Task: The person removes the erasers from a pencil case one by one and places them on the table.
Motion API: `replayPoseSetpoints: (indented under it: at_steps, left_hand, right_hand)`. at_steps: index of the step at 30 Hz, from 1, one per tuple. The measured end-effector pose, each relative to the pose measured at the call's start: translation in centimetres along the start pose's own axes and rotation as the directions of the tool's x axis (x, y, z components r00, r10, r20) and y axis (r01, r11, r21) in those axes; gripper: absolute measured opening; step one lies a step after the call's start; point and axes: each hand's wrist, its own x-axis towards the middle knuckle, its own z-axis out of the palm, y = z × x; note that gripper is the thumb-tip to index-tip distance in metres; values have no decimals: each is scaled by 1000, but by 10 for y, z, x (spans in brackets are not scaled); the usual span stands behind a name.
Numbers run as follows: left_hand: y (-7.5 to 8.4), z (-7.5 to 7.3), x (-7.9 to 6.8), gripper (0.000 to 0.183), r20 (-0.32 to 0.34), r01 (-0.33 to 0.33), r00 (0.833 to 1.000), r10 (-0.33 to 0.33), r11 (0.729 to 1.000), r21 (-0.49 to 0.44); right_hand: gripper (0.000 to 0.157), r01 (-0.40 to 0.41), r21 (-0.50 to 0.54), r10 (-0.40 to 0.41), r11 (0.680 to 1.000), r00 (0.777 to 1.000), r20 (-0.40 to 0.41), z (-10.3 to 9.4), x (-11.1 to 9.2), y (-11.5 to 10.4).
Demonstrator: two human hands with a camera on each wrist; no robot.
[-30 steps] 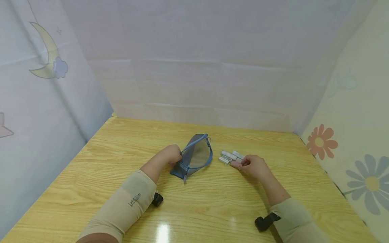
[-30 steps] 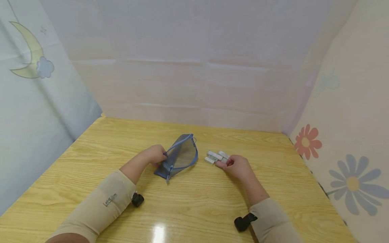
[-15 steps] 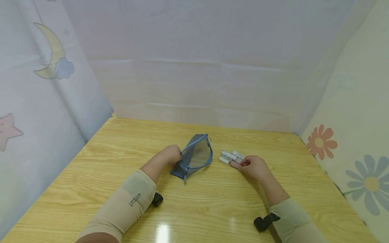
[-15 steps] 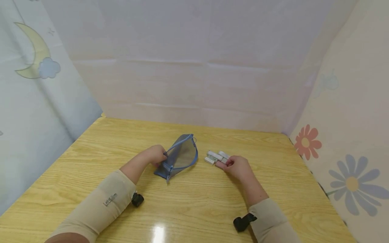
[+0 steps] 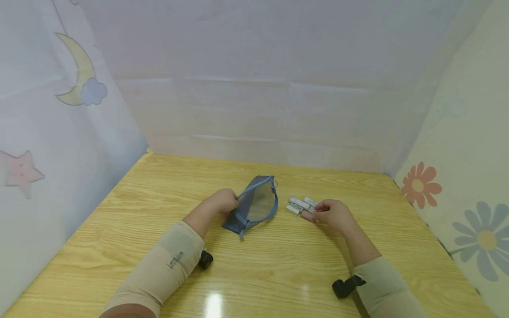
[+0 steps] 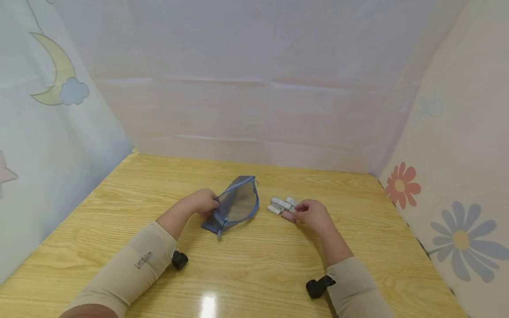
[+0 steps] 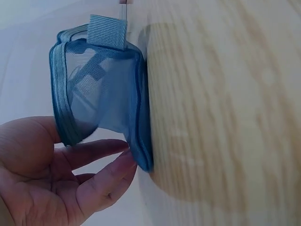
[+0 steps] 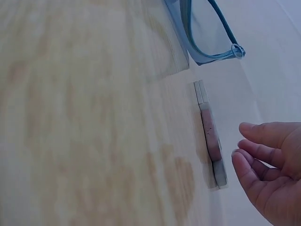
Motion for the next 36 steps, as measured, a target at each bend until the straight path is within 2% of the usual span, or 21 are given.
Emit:
replayPoseSetpoints:
  at_steps: [6,14,16,20,23,26,31,36]
  left_hand:
    - [1,-3,0,32,-6,-20,1000,20,998,-57]
    - [1,-3,-6,42,-45,-83,996,83,997,7]
    - [2,-2,-8,46,-21,-109,994,109,994,16]
    - [3,1,-11,56,84,-184,980,178,981,61]
    - [6,5,-15,69,159,-208,969,189,972,112]
    - [8,9,-21,78,215,-190,966,146,961,200]
    - [12,17,-29,86,301,-113,954,9,937,329]
    - [15,21,-33,89,323,-89,945,-47,914,395]
  right_hand:
    - [24,20,-25,-20,1000,1000,-15,-2,3,-2]
    - [24,30,44,-30,999,1000,8,-5,-1,-6]
    - [25,30,47,-31,998,999,9,-6,-2,-7]
    - [27,25,46,-26,999,1000,14,-6,-3,-9]
    - [27,21,54,-22,998,1000,15,-6,-3,-10]
    - [26,23,62,-24,998,1000,15,-6,-3,-10]
    - [26,34,63,-36,997,999,20,-8,-4,-12]
    - [25,48,66,-49,997,999,18,-8,-4,-12]
